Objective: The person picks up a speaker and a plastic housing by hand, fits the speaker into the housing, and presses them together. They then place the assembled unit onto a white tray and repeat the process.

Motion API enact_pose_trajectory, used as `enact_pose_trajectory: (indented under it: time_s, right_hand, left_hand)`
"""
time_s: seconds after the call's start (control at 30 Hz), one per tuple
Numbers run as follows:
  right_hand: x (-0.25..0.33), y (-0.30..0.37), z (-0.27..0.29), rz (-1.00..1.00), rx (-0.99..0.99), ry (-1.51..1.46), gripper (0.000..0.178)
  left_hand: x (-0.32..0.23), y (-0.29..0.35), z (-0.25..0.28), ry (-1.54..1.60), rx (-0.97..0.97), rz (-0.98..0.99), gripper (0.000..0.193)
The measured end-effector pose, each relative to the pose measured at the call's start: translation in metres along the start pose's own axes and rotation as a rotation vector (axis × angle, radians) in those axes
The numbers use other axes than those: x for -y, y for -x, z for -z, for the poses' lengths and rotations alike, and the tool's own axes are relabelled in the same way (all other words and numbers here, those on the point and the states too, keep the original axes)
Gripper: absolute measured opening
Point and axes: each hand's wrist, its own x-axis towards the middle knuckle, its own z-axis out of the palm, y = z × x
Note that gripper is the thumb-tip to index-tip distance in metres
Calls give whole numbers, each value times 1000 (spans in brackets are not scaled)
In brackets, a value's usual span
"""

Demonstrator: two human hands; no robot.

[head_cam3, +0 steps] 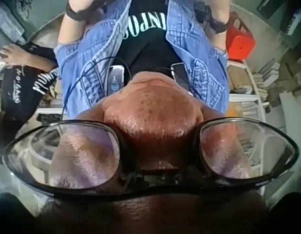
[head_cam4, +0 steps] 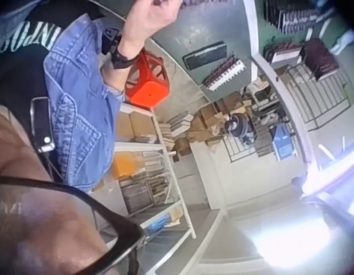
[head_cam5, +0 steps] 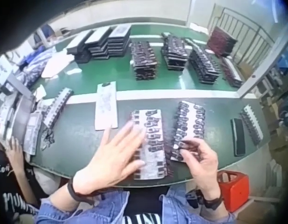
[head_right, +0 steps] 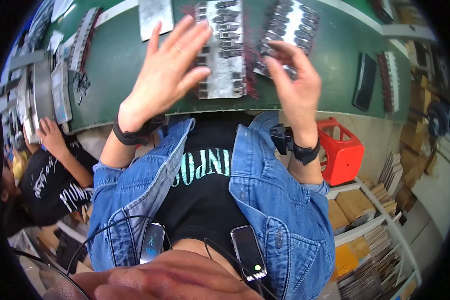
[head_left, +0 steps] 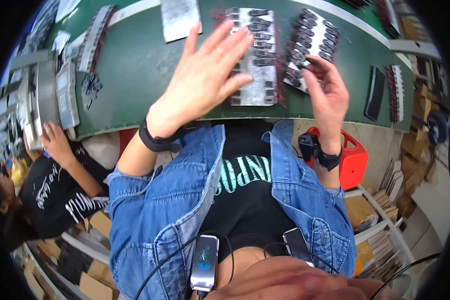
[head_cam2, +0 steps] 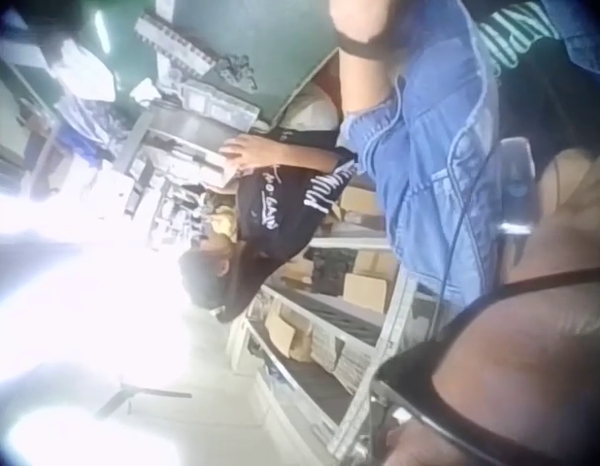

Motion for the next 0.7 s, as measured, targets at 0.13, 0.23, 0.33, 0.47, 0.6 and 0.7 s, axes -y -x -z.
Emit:
enact_pose_trajectory:
  time_s: [0.13,0.23,0.33,0.47,0.6,0.7]
  right_hand:
    - [-4,4,7,-76,18,-149,17]
    - [-1,-2,-1,-64,76,-182,19]
    - [13,-10,-17,0,137,-247,20]
    - [24,-15,-27,-56,234,-190,19]
    - [35,-9,-28,-101,236,-92,17]
    - [29,-8,-19,-93,193,-103,17]
  left_hand:
    - [63,48,16,82,-277,332,29]
    - [66,81,10,115,-207,393,21]
    - [63,94,0,155,-181,397,18]
    - [55,81,-10,184,-194,313,20]
    - [42,80,-13,166,-139,226,19]
    - [69,86,-1,90,-353,324,20]
